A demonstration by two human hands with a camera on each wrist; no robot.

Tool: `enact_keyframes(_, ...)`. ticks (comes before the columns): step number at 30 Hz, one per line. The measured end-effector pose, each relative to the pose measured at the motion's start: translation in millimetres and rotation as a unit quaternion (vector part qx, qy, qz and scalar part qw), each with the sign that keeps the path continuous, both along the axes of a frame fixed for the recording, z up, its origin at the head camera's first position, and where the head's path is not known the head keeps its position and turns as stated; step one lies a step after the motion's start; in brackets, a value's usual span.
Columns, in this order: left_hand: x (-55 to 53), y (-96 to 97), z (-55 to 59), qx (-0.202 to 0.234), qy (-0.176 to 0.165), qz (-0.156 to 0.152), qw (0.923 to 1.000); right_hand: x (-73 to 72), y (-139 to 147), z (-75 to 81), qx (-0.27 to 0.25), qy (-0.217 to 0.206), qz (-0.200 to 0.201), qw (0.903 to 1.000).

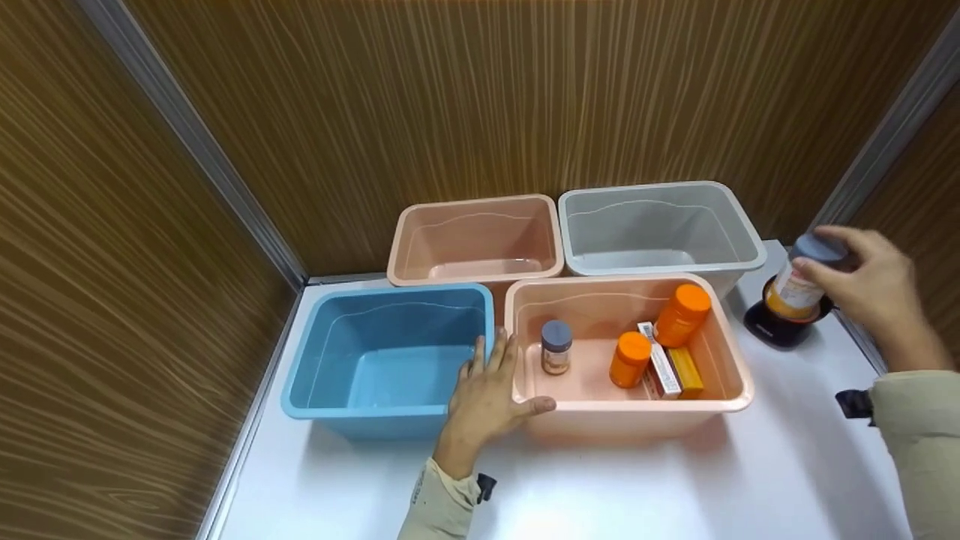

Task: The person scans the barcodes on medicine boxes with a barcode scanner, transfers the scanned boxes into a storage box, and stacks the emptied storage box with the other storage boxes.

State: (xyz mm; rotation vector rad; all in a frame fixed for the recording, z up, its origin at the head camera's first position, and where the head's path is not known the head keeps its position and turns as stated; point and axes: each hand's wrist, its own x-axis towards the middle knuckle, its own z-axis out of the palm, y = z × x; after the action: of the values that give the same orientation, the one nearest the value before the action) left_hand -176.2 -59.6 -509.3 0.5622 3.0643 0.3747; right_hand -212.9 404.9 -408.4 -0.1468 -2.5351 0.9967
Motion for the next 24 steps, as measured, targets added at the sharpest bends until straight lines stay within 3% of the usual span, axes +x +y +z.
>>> enact_keyframes(4, 0.0, -0.4, 0.2, 0.005, -0.005, 0.003, 1.0, -5.6, 4, -22.7, 0.033, -0.05, 0.005, 0.9982)
enact_keyframes(11, 1.0, -0.5, 0.3, 0.012, 0.012, -0.001, 0.9999, -11.6, 9, -49.3, 0.025, -0.149, 0.015, 0.9884)
enact_keyframes(19, 1.5, -0.6, 0.1, 0.011, 0.012, 0.001, 0.9999, -16.9, 15, -51.1, 0.022, -0.226, 0.019, 0.9737)
enact_keyframes(24, 1.2, -0.1, -0.3, 0.008, 0.009, 0.004, 0.9999, -18.1, 18, -47.2, 0.037, -0.242, 0.037, 0.9689)
